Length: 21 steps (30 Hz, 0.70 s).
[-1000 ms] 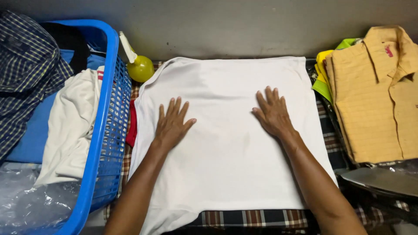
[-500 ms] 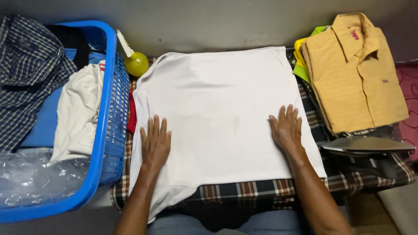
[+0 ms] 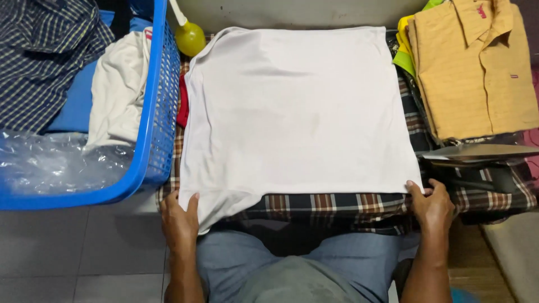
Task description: Ironing a white t-shirt on a low ironing board and then folding it.
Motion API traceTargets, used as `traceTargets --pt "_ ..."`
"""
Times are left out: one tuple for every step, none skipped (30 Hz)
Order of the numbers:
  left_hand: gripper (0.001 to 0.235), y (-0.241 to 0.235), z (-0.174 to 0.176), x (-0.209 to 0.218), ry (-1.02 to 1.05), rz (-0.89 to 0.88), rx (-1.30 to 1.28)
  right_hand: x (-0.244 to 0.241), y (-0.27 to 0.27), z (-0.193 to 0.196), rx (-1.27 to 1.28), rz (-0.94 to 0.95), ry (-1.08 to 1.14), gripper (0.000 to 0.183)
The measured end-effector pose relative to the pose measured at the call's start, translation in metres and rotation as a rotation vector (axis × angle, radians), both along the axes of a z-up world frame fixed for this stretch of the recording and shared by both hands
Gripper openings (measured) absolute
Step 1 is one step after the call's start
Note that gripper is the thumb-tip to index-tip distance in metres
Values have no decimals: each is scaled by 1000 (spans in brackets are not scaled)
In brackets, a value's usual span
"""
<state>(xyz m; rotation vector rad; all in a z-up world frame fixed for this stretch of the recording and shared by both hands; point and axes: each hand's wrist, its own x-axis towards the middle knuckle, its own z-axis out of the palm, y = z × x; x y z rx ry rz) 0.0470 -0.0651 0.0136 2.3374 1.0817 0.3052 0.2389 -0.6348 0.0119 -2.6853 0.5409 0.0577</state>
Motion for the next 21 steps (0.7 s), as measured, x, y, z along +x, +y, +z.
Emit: traceTargets --pt "55 3 -1 -3 0 7 1 1 5 5 1 7 0 77" --pt "45 6 -1 -6 68 0 -81 2 10 11 69 -27 58 77" --pt "39 9 -2 -7 130 -4 -162 6 15 17 138 -59 112 77" --pt "39 11 -3 -10 126 5 -161 7 9 10 139 -50 109 77" --pt "37 13 -4 -12 53 17 -238 7 3 3 149 -37 111 61" --pt "36 16 -4 -15 -21 29 -313 8 -3 -5 158 -24 113 51" --pt "36 16 1 -17 -19 37 -311 9 -10 -19 160 -16 117 51" --pt "38 17 6 -20 -38 121 -397 10 -18 -34 483 -127 3 36" --pt "39 17 10 -20 -60 203 -486 12 -26 -48 808 -241 -115 25" --pt "39 16 13 -21 -61 209 -485 10 -31 -53 809 -235 -113 25" --pt "39 15 15 -20 -20 234 -513 11 -36 -58 821 -260 -119 26" --pt "39 14 18 -18 22 258 -542 11 -41 -62 834 -284 -125 27" --pt "39 20 -1 -20 17 261 -540 13 -38 -60 837 -279 -126 27" --pt "42 26 -21 -20 72 171 -424 16 -36 -58 842 -305 -100 27" --pt "45 30 -41 -22 132 77 -310 14 -36 -56 842 -338 -71 26" --pt "45 20 -23 -21 135 76 -311 10 -36 -55 841 -339 -69 26" --pt "31 10 -6 -15 122 60 -131 11 -34 -54 814 -315 -79 26" --pt "18 0 12 -10 108 43 49 13 -32 -52 786 -291 -89 25" --pt "18 1 18 5 105 49 51 15 -36 -59 789 -285 -89 25" --pt "21 2 23 20 -18 -59 240 18 -39 -66 783 -274 -98 26" --pt "25 2 29 32 -136 -166 430 18 -43 -73 777 -264 -104 28"
